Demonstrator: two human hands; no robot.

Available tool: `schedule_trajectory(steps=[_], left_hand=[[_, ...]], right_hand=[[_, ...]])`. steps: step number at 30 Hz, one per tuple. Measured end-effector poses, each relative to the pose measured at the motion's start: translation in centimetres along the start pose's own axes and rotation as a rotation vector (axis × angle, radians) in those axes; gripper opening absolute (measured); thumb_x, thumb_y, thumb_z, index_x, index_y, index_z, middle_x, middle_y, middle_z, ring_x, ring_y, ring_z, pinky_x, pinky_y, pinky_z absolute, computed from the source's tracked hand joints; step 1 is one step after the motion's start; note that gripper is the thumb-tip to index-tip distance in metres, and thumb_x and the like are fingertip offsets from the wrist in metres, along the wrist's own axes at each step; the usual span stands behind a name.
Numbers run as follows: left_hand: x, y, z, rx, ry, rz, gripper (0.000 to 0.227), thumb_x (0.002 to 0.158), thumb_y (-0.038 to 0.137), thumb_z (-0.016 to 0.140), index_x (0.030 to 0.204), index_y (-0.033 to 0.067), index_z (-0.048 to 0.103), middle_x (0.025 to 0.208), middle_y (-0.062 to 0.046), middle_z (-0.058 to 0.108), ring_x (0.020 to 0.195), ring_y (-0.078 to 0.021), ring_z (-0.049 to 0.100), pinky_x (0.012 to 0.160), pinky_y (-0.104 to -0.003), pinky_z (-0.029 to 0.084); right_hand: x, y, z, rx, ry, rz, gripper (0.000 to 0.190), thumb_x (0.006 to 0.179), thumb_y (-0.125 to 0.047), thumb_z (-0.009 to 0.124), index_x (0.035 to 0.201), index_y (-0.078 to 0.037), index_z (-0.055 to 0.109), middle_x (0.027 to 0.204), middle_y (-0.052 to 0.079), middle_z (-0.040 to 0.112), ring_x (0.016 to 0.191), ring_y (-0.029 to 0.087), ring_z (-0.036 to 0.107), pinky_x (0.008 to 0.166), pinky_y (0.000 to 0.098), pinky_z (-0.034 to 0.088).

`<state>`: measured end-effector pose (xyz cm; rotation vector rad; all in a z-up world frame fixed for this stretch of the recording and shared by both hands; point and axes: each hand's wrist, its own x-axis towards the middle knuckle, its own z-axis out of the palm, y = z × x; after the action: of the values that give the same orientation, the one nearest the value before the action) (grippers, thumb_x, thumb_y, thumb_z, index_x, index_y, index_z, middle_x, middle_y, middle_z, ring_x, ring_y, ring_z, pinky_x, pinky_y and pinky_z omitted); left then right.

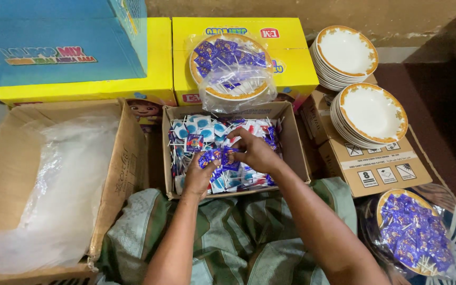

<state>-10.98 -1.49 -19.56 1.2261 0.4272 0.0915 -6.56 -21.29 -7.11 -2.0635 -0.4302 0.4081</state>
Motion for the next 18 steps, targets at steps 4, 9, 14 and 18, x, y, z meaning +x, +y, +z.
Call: schedule_trajectory(steps=[4,9,14,18], left_hand=[[0.0,0.1,-0.4,-0.022,-0.014,-0.006,0.047,0.075,-0.003,0.085,0.117,0.0075,0.068,0.090,-0.014,0.071,0.077,-0.0227,0.071,0.068,-0.039,0.065],[-0.7,1.4,0.2,-0.043,0.046,-0.006,0.048,0.072,0.000,0.089,0.115,0.0069,0.069,0.088,-0.014,0.070,0.074,-0.0230,0.069,0.066,-0.038,0.062],[-1.4,2.6,0.3,0.014,0.168,0.040,0.045,0.076,0.011,0.087,0.117,0.0093,0.068,0.089,-0.012,0.067,0.078,-0.0224,0.067,0.067,-0.038,0.059],[-0.6,1.5,-0.1,0.111,0.251,0.114,0.043,0.073,0.017,0.090,0.111,0.0117,0.071,0.086,-0.012,0.065,0.077,-0.0224,0.065,0.068,-0.037,0.055]], right_hand=[[0.7,-0.4,2.2,-0.116,0.097,0.011,0.059,0.081,-0.015,0.084,0.130,-0.029,0.056,0.098,0.002,0.079,0.098,0.022,0.076,0.089,0.0376,0.057],[1.0,-0.4,4.7,-0.019,0.396,-0.044,0.046,0.081,-0.021,0.087,0.117,-0.016,0.060,0.095,0.007,0.074,0.089,0.025,0.074,0.085,0.0415,0.057],[-1.1,-0.3,5.8,-0.047,0.282,0.256,0.037,0.098,-0.050,0.059,0.112,-0.016,0.067,0.098,0.013,0.077,0.102,0.036,0.072,0.092,0.0511,0.053],[-2.1,-0.8,6.7,0.254,-0.086,0.377,0.047,0.105,-0.040,0.048,0.118,-0.002,0.070,0.107,0.023,0.075,0.095,0.031,0.076,0.082,0.0418,0.061]])
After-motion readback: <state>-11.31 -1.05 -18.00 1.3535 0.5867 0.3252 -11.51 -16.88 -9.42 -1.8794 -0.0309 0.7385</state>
